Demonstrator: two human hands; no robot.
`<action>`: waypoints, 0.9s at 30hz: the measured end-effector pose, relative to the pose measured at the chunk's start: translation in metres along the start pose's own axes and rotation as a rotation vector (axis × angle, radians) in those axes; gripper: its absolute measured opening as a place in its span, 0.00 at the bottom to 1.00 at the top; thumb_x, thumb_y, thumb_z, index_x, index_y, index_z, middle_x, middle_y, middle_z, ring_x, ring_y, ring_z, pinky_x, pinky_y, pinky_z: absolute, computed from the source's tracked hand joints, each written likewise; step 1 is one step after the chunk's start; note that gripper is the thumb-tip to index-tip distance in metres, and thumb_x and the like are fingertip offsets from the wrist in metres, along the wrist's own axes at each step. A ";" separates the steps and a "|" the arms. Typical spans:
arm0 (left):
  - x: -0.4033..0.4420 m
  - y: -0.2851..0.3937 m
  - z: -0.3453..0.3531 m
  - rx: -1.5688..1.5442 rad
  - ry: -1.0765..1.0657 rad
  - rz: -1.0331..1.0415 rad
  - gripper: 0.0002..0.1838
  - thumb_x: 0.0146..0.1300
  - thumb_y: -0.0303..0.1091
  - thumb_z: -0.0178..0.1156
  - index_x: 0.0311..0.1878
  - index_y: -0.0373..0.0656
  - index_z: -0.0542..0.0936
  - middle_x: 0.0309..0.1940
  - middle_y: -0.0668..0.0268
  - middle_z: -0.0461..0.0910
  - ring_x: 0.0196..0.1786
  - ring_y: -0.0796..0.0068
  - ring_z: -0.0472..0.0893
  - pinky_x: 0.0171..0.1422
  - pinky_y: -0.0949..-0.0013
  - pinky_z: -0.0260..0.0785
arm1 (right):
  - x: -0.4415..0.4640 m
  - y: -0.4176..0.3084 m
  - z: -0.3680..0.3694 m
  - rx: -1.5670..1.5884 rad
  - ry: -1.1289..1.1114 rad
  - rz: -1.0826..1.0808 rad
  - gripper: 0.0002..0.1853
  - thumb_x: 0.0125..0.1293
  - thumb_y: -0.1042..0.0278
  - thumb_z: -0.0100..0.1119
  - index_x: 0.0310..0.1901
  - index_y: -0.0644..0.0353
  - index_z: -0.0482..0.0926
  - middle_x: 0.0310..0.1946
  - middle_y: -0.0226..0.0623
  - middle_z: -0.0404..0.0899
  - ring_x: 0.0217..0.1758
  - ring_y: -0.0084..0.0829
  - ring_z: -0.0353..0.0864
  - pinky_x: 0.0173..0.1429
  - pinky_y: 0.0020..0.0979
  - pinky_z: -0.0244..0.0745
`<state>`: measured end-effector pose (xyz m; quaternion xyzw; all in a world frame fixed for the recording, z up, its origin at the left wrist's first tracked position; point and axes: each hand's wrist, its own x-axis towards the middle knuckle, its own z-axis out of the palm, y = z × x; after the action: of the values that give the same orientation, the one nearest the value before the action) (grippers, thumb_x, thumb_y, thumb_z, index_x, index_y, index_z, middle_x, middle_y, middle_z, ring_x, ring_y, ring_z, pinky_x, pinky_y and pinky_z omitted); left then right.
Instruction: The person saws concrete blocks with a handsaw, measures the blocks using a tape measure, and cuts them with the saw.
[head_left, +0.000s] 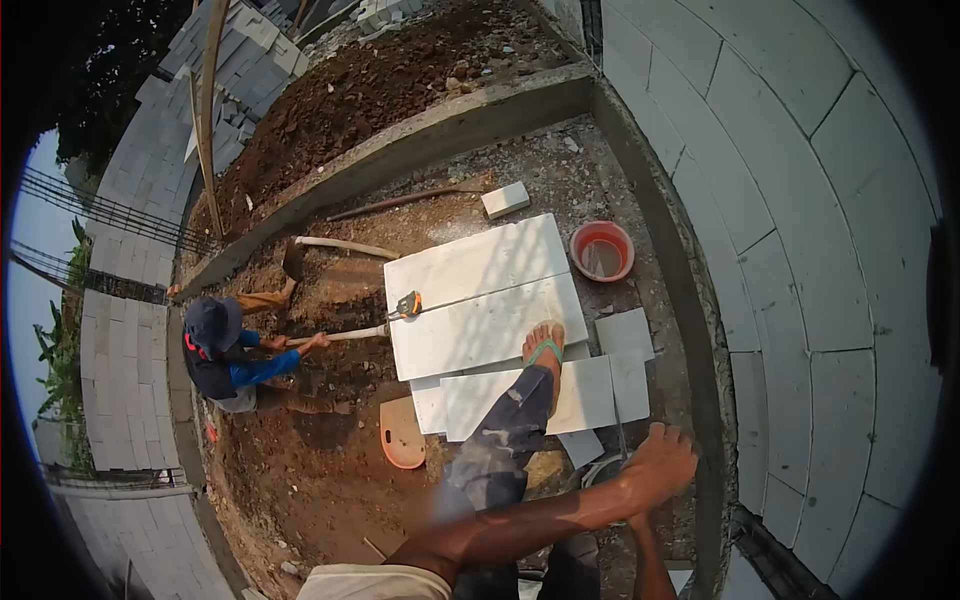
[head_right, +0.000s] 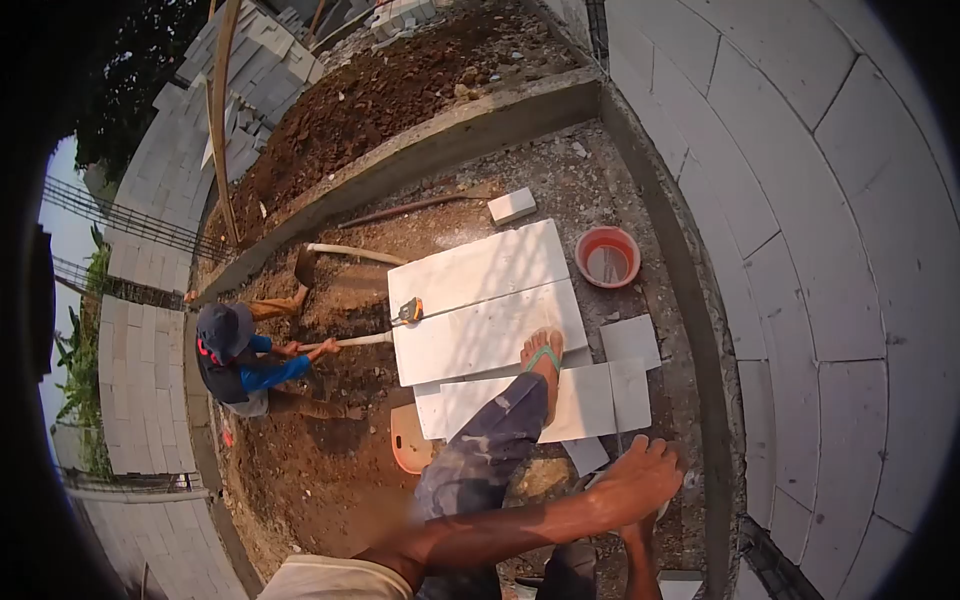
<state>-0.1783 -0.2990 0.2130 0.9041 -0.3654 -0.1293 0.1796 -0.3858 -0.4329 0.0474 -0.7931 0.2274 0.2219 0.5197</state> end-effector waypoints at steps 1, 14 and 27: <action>0.001 0.002 0.007 0.004 0.002 0.007 0.12 0.59 0.34 0.69 0.45 0.43 0.87 0.42 0.62 0.82 0.48 0.62 0.81 0.51 0.57 0.67 | 0.033 -0.015 0.015 -0.053 0.001 -0.030 0.24 0.76 0.66 0.61 0.67 0.72 0.78 0.56 0.59 0.86 0.62 0.49 0.87 0.67 0.45 0.78; -0.003 -0.013 -0.032 0.018 -0.089 0.059 0.17 0.60 0.31 0.68 0.51 0.36 0.86 0.48 0.56 0.83 0.51 0.60 0.82 0.51 0.59 0.70 | -0.066 -0.007 -0.034 -0.017 0.017 -0.046 0.24 0.78 0.61 0.60 0.68 0.66 0.79 0.58 0.55 0.86 0.60 0.44 0.86 0.64 0.44 0.77; -0.001 -0.004 -0.040 0.050 -0.270 0.084 0.19 0.62 0.29 0.66 0.57 0.35 0.82 0.54 0.54 0.82 0.55 0.60 0.82 0.55 0.58 0.71 | -0.103 -0.019 -0.038 -0.090 0.088 0.039 0.23 0.75 0.69 0.64 0.68 0.68 0.79 0.60 0.57 0.86 0.64 0.47 0.87 0.68 0.44 0.79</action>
<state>-0.1617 -0.2862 0.2472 0.8666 -0.4271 -0.2329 0.1113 -0.4518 -0.4480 0.1356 -0.8201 0.2551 0.2068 0.4686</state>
